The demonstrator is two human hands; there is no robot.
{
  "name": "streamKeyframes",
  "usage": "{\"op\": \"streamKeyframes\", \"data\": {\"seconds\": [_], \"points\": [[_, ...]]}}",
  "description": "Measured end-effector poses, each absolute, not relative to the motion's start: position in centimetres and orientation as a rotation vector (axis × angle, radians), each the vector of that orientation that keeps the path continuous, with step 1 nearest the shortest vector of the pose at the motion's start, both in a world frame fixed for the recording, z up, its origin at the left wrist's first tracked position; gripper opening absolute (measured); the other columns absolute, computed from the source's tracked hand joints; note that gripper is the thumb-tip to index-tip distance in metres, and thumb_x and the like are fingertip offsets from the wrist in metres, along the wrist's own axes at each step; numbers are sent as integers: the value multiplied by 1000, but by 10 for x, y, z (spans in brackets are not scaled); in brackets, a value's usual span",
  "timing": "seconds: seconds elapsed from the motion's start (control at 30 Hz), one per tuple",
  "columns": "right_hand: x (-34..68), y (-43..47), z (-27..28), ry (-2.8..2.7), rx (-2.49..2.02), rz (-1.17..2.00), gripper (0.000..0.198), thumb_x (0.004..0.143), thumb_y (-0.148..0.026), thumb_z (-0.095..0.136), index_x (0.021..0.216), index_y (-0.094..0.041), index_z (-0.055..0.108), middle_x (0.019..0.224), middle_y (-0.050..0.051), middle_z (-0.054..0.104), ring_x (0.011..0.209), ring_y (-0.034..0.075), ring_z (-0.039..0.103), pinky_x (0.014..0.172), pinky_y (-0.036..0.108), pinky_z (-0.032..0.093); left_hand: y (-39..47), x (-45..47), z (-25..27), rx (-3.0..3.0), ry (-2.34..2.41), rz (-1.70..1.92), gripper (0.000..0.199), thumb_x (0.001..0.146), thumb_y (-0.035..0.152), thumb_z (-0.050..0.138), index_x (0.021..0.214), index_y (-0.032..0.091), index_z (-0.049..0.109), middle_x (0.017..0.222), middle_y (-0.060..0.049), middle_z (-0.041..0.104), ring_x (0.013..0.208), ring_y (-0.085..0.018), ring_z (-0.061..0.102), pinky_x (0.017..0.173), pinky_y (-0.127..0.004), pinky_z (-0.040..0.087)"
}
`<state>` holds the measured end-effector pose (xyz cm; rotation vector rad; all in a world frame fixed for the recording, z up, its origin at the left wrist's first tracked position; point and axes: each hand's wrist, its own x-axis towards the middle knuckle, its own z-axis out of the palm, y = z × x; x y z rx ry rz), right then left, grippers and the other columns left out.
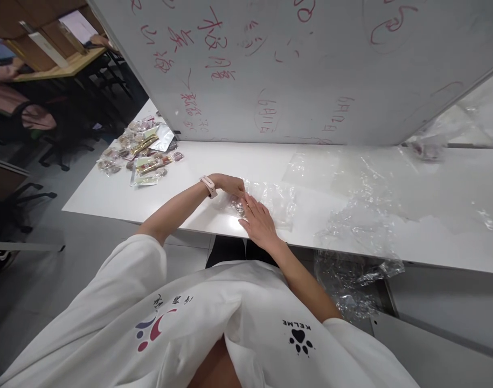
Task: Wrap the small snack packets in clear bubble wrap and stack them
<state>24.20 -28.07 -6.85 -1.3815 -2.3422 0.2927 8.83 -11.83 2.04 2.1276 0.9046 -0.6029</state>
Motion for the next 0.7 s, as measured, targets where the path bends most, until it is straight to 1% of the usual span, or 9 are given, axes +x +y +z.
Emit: {"op": "streamKeyframes", "data": {"seconds": [0.07,0.13,0.2,0.27,0.3,0.37,0.47,0.57,0.7], "points": [[247,-276,-71,-2337,-1377,341,62,103,-37,37,161,-20,20,165,13,26,150,27,30,116,49,35,-131,83,23,2375,1134,-526,29,86,38,61,78,13,73,83,-15,74,90,-29,67,91,-43,47],[250,-273,-72,-2316,-1378,384,61,102,-38,40,159,-18,26,162,15,31,146,29,36,112,49,39,-154,80,21,2670,1293,-232,25,89,31,62,98,11,73,108,-20,73,116,-37,61,106,-53,39],[251,-270,-71,-2288,-1373,420,59,101,-37,43,155,-16,34,157,17,40,141,31,43,110,50,41,-183,80,11,2839,1245,146,39,93,31,58,127,12,62,141,-21,57,140,-35,44,118,-56,27],[252,-267,-70,-2265,-1356,457,53,99,-34,46,148,-14,44,147,18,52,132,32,51,107,50,43,-215,83,-7,2812,1084,340,61,97,45,52,149,15,41,159,-17,38,151,-31,28,123,-54,21],[253,-265,-69,-2259,-1337,481,49,98,-33,47,144,-14,49,140,18,58,127,32,55,104,49,45,-229,85,-19,2771,1029,373,71,97,53,48,155,15,31,162,-16,32,154,-30,21,124,-53,20],[259,-261,-66,-2277,-1235,558,45,96,-31,50,137,-14,55,131,17,63,120,30,59,100,47,49,-251,89,-40,2672,1049,429,80,97,61,40,159,16,17,165,-16,24,156,-30,11,125,-53,16],[276,-260,-58,-2309,-1074,610,44,95,-33,53,137,-21,58,137,12,61,126,28,56,102,44,48,-267,94,-61,2545,1154,486,78,100,59,33,161,18,8,167,-16,18,157,-30,6,125,-53,17],[297,-269,-53,-2110,-1253,399,36,98,-38,49,128,-25,65,135,9,63,130,28,53,110,50,40,-268,95,-65,2518,1172,485,70,103,51,33,161,20,11,167,-15,20,156,-29,9,124,-52,20],[323,-286,-52,-1442,-1713,72,39,96,-48,50,119,-20,66,126,13,66,122,30,55,106,52,39,-266,95,-63,2537,1190,484,59,104,42,33,159,24,22,165,-12,28,156,-28,14,124,-52,21]]}}
